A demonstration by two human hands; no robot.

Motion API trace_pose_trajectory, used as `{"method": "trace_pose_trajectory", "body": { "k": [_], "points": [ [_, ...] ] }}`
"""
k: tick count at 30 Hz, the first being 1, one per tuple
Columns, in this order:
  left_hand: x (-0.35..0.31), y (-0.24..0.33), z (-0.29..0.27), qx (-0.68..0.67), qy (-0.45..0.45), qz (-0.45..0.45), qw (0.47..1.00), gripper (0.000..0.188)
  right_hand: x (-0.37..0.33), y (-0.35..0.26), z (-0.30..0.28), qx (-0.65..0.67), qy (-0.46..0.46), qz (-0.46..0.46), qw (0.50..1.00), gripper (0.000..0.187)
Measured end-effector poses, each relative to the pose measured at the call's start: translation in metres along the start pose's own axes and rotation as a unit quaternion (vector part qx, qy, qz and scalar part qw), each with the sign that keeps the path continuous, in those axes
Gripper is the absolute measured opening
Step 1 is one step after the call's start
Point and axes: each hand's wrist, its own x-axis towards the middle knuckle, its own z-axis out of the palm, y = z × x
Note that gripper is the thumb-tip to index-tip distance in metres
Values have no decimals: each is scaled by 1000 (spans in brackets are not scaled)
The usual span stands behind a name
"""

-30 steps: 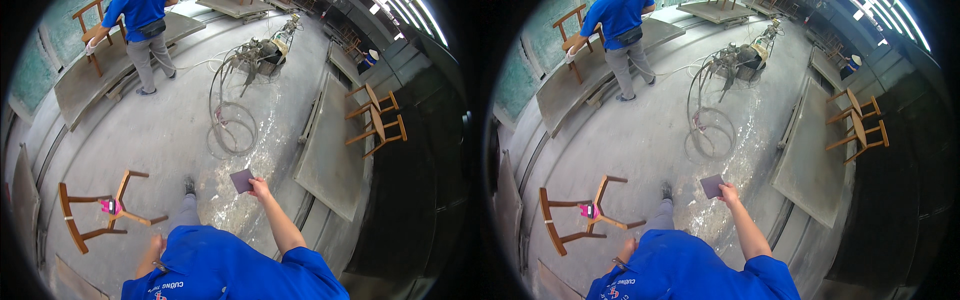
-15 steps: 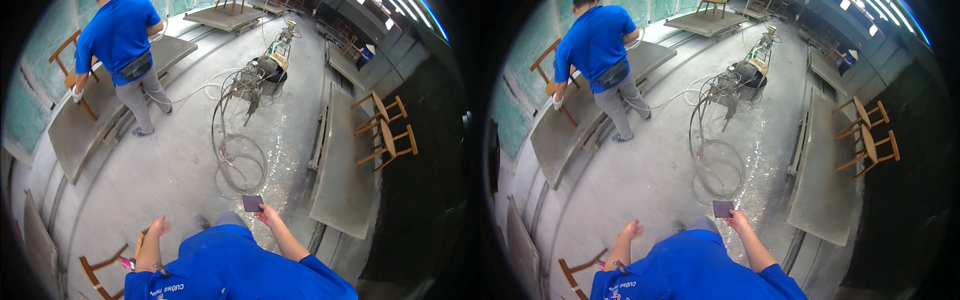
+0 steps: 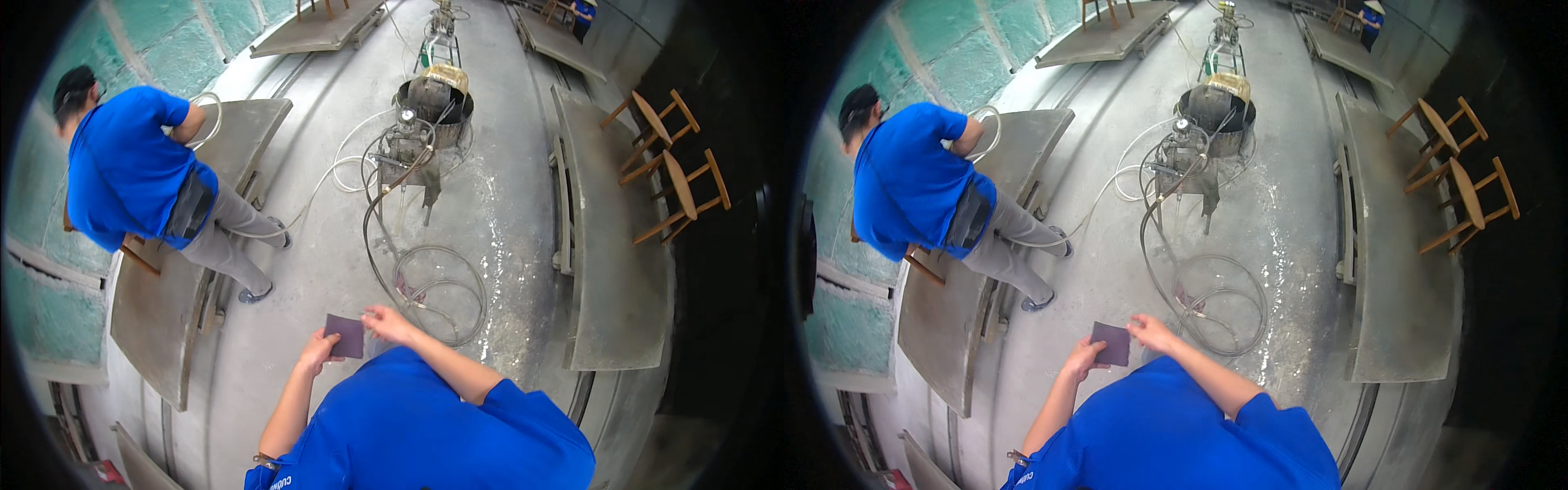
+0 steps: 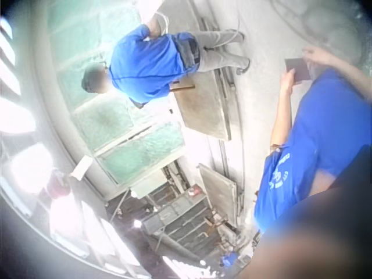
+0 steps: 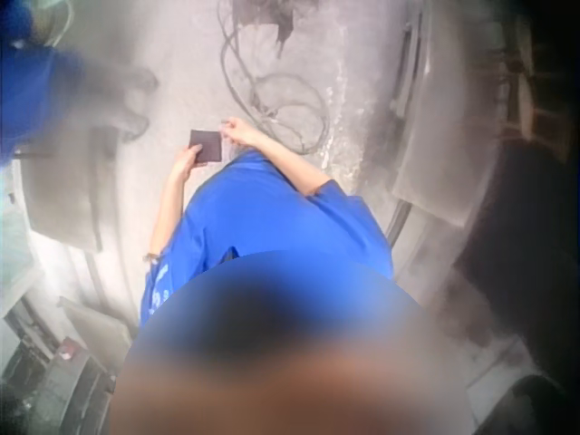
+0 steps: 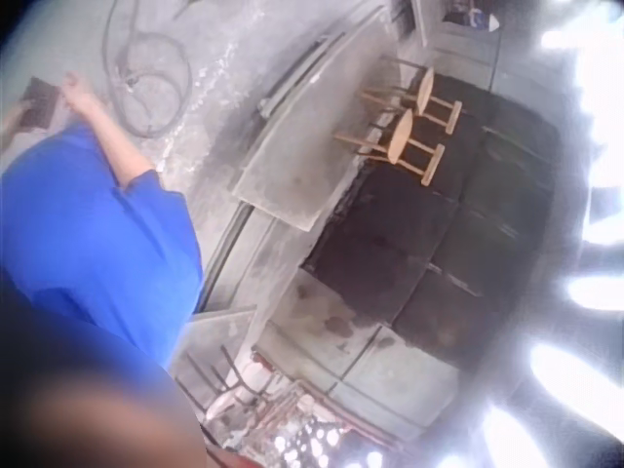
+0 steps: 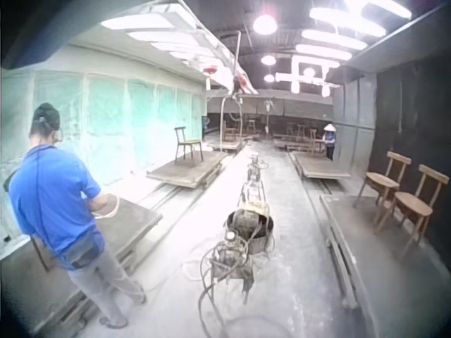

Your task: The person sprays a clear finish onto wooden chairs using a spray gun, then wipes the surfaces with a cloth. The person handles multiple chairs, turning them to coat different sides and legs, and moves them between workstations.

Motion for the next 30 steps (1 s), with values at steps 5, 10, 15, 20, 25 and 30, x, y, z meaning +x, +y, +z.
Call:
{"method": "trace_pose_trajectory", "body": {
  "k": [5, 10, 15, 20, 25, 30],
  "points": [
    [92, 116, -33, -2, 70, 43, 997, 32, 76, -53, -94, 39, 87, -5, 995, 54],
    [216, 241, -28, 12, 77, 124, 989, 33, 91, -55, -181, 143, 223, 39, 963, 45],
    [394, 359, -7, 55, 34, 148, 987, 41, 86, 28, -209, 231, 436, 150, 857, 38],
    [563, 449, 52, 170, 43, 101, 979, 39, 55, 84, -134, 329, 529, 318, 715, 29],
    [668, 468, 99, 272, 16, 45, 961, 50, 52, 25, -31, 398, 484, 497, 600, 31],
    [742, 426, 121, 346, -2, 75, 935, 62, 95, -48, -17, 439, 457, 488, 600, 36]
  ]
}}
